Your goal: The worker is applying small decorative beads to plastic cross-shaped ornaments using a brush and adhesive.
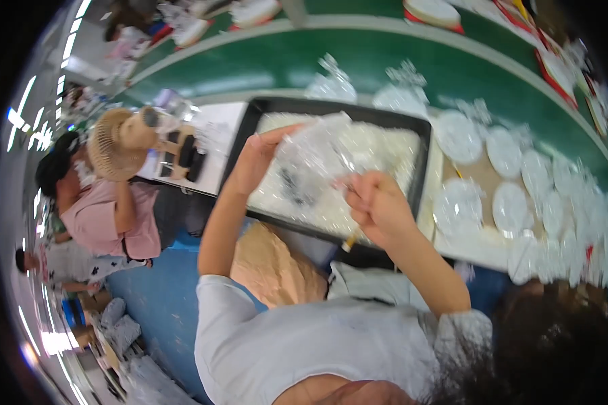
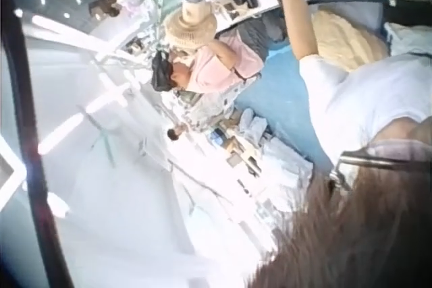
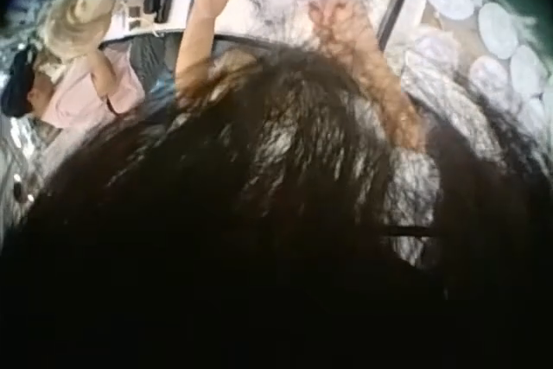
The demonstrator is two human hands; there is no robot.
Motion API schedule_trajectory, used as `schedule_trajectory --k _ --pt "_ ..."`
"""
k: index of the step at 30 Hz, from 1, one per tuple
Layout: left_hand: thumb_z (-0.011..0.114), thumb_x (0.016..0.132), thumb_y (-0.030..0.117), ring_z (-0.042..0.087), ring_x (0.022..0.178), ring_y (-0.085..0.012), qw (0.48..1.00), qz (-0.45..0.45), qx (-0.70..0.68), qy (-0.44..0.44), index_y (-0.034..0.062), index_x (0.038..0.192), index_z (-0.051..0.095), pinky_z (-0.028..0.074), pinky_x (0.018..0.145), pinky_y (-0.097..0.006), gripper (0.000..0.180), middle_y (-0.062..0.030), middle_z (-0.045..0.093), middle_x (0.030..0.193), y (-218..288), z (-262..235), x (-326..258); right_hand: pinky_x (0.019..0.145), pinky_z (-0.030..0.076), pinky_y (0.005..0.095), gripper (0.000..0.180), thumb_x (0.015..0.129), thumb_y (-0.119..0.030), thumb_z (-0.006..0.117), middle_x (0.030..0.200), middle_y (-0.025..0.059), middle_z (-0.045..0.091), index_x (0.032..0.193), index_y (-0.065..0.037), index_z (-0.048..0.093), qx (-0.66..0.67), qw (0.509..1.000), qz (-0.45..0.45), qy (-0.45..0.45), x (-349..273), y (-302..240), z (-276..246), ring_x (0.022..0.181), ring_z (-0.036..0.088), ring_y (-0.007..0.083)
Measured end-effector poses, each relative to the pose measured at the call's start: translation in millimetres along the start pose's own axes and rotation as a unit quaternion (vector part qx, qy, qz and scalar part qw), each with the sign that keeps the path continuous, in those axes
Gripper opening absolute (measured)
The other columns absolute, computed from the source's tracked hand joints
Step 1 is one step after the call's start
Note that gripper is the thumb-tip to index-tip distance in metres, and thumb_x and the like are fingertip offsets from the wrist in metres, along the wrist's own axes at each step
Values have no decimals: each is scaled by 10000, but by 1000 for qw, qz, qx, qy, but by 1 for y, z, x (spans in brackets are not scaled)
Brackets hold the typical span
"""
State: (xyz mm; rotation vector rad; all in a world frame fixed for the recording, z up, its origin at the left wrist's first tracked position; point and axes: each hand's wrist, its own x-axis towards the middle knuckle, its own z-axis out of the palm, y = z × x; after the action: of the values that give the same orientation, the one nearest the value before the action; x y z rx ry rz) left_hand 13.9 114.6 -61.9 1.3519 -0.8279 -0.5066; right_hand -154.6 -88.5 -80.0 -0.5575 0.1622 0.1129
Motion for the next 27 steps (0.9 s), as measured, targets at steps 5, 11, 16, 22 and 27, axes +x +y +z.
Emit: schedule_trajectory --k 5,11,16,22,27 --pt "371 992 514 490 1286 -264 995 45 77 -52 -17 1336 543 296 1129 -384 656 -161 563 1354 3 24 11 383 205 209 287 941 -38 544 888 121 626 668 -114 497 -53 996 17 68 -8 -16 -11 524 335 58" --pt "282 1016 508 434 1352 -291 981 136 136 9 -37 1317 551 278 1145 -404 678 -172 525 1401 23 26 11 373 161 206 373 944 7 480 837 110 606 601 -119 402 -50 998 -14 18 -17 -23 -31 483 302 69" --pt "272 1025 487 397 1378 -288 982 38 123 -138 -32 1393 468 253 1160 -408 666 -173 478 1445 18 27 7 357 136 202 399 968 -44 515 837 132 611 599 -132 392 -28 999 12 30 -15 -30 -31 464 289 63" --pt "299 1033 455 409 1373 -266 969 153 180 -69 -6 1453 397 269 1154 -375 631 -168 457 1467 23 9 16 353 123 197 417 981 -85 536 831 131 621 598 -141 383 -32 999 -5 16 -19 -38 -42 447 273 52" --pt "291 975 606 418 1369 -278 965 129 190 -127 -33 1455 376 275 1140 -374 804 -176 427 1488 42 52 -1 358 135 200 428 992 -81 512 772 104 604 591 -148 377 -28 999 -21 26 -15 -34 -33 444 263 49"
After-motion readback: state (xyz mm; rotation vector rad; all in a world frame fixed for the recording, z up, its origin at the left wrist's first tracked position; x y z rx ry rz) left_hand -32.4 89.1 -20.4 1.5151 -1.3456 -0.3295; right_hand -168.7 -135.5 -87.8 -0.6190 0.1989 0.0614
